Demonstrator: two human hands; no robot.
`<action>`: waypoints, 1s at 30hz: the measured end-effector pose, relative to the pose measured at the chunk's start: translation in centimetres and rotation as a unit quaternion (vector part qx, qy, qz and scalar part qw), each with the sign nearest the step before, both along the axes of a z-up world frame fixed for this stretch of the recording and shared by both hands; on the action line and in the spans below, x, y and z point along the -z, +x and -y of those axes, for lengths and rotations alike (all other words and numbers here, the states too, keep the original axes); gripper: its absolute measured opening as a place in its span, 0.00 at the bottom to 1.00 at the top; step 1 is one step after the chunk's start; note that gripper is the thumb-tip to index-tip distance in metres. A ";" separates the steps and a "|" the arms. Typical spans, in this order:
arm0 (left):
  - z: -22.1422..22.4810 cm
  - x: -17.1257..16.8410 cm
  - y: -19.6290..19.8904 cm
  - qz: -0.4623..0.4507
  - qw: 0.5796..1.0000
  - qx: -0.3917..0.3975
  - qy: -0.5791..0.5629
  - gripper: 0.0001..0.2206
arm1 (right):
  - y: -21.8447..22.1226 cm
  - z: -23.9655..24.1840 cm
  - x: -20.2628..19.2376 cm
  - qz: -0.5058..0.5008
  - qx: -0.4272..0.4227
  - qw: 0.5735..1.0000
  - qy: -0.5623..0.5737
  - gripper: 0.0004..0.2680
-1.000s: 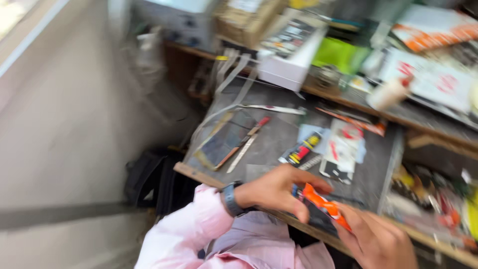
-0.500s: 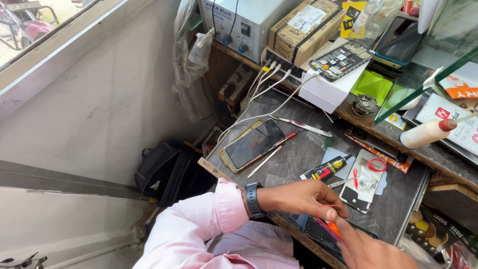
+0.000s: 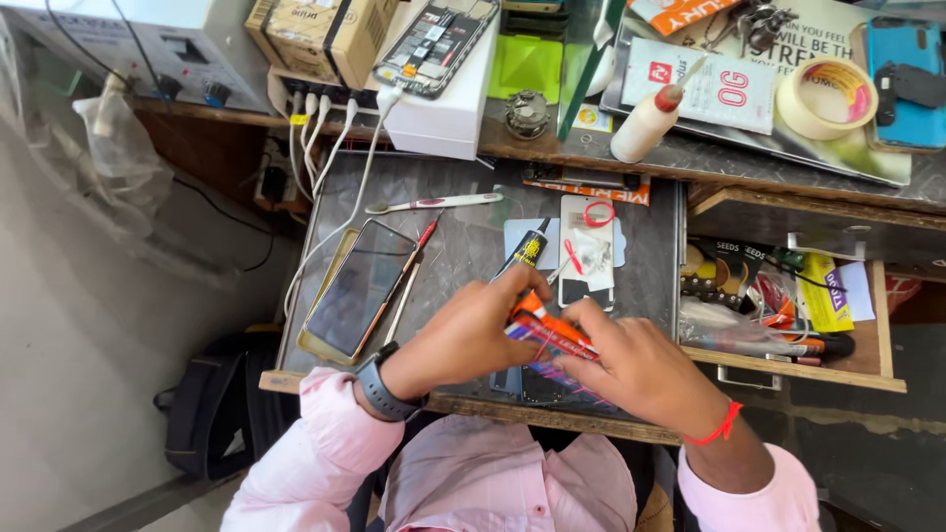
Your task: The person cleans the back of a disassembled smartphone with a tissue. They then open a drawer to retrieve a rubber band and use it to secure a new screen protector onto the phone's display. The person handles the phone and the screen protector packaging throughout the process.
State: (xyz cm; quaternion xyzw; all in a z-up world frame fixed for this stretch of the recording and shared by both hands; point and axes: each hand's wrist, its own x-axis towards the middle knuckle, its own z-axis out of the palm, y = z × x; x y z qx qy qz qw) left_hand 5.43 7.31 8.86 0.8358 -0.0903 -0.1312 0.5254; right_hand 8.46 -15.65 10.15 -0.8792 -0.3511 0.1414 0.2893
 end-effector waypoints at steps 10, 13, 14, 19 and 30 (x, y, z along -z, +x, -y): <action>-0.4 0.1 0.4 0.044 0.995 -0.049 -0.078 0.35 | 0.7 1.0 5.1 -0.340 0.145 0.886 0.280 0.20; -0.6 -0.1 0.5 0.022 0.995 -0.054 -0.079 0.39 | 0.8 1.5 6.0 -0.358 0.151 0.847 0.363 0.20; -0.6 0.0 0.5 0.010 0.995 -0.050 -0.091 0.39 | 0.7 1.6 6.3 -0.361 0.158 0.833 0.388 0.20; 0.0 1.4 0.6 0.022 0.986 -0.072 -0.151 0.33 | 0.4 0.7 7.4 -0.318 0.123 0.872 0.352 0.21; 0.4 6.1 0.8 -0.004 0.914 -0.069 -0.400 0.17 | 1.0 0.2 6.9 -0.343 0.120 0.872 0.328 0.22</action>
